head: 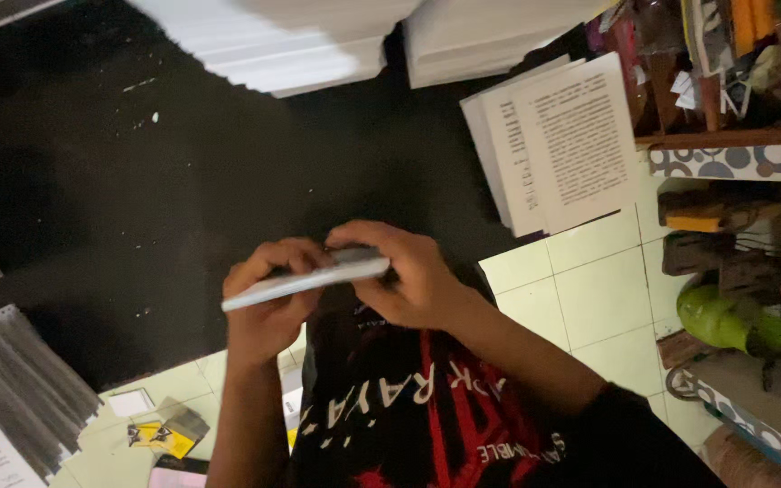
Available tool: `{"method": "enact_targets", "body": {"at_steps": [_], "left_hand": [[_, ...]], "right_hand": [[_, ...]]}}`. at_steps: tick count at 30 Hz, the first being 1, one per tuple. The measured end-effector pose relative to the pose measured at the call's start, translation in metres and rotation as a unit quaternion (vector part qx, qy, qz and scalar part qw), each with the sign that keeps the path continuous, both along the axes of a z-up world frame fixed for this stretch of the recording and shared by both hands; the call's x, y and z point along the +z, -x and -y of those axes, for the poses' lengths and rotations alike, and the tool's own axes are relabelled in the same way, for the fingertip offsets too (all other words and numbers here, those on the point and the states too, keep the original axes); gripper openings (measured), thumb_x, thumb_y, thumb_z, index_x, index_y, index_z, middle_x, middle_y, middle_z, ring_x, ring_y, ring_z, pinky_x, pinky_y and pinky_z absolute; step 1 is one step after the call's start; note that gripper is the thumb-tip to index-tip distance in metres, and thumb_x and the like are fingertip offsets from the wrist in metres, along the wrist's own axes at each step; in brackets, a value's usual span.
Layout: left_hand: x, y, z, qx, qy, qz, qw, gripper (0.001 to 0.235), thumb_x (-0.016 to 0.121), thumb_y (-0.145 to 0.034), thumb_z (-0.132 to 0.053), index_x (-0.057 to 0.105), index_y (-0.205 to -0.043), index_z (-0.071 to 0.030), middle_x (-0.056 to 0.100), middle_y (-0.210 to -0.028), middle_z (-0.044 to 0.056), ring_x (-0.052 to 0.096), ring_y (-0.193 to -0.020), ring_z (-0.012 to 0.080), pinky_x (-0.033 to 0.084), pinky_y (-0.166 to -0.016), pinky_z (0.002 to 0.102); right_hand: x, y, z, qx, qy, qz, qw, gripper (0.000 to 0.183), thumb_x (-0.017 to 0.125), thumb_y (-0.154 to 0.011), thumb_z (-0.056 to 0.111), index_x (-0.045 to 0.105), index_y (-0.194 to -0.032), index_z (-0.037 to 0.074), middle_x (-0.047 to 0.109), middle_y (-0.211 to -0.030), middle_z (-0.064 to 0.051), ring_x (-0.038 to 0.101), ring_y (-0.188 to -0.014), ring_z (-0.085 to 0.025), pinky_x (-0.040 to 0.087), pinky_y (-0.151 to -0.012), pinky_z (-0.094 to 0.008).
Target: The person repeatedly picks up small printed booklets from a stack on a black table, folds them in half, and places them onto a separate pile. The person handles the booklets one by one, folding each one before stacking it.
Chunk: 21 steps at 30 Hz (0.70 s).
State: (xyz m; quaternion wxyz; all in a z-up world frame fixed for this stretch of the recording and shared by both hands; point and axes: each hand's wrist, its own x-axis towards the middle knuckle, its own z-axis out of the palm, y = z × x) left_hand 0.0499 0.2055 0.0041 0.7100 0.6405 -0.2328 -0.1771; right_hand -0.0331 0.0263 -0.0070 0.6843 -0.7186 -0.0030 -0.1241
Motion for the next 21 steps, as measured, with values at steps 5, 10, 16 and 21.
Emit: {"method": "enact_targets", "body": {"at_steps": [5, 10, 16, 21], "left_hand": [[-0.064, -0.004, -0.003, 0.095, -0.005, 0.048, 0.994, 0.02, 0.081, -0.086, -0.009, 0.062, -0.094, -0.004, 0.069, -0.089, 0.014, 0.065, -0.081, 0.0215, 0.048, -0.071, 0.037], [-0.064, -0.001, -0.002, 0.113, 0.017, 0.04, 0.993, 0.026, 0.084, -0.082, -0.01, 0.062, -0.095, -0.006, 0.071, -0.086, 0.013, 0.071, -0.082, 0.0272, 0.05, -0.091, 0.044], [-0.059, -0.006, -0.001, 0.089, 0.005, 0.063, 0.994, 0.025, 0.079, -0.086, -0.001, 0.056, -0.094, -0.01, 0.073, -0.091, 0.009, 0.072, -0.093, 0.0235, 0.031, -0.116, 0.042], [-0.073, -0.016, -0.013, 0.048, -0.045, 0.101, 0.993, 0.027, 0.078, -0.083, -0.001, 0.056, -0.097, -0.009, 0.074, -0.096, 0.013, 0.074, -0.096, 0.0348, 0.029, -0.117, 0.056]], "right_hand": [[-0.046, -0.021, -0.011, -0.005, 0.009, 0.043, 0.999, 0.023, 0.068, -0.093, 0.004, 0.064, -0.116, 0.005, 0.072, -0.103, -0.014, 0.073, -0.1, -0.034, 0.055, -0.094, -0.05], [-0.052, -0.022, -0.019, -0.004, 0.012, 0.031, 0.999, 0.017, 0.071, -0.091, 0.005, 0.062, -0.105, 0.001, 0.07, -0.097, -0.017, 0.072, -0.093, -0.035, 0.054, -0.093, -0.054], [-0.054, -0.023, -0.023, -0.074, 0.073, 0.0, 0.995, 0.016, 0.072, -0.088, -0.005, 0.06, -0.097, -0.002, 0.071, -0.095, -0.019, 0.072, -0.099, -0.036, 0.049, -0.108, -0.058], [-0.064, -0.028, -0.031, -0.082, 0.067, 0.004, 0.994, 0.019, 0.076, -0.094, 0.009, 0.059, -0.095, 0.0, 0.074, -0.094, -0.02, 0.073, -0.096, -0.031, 0.047, -0.11, -0.051]]}}
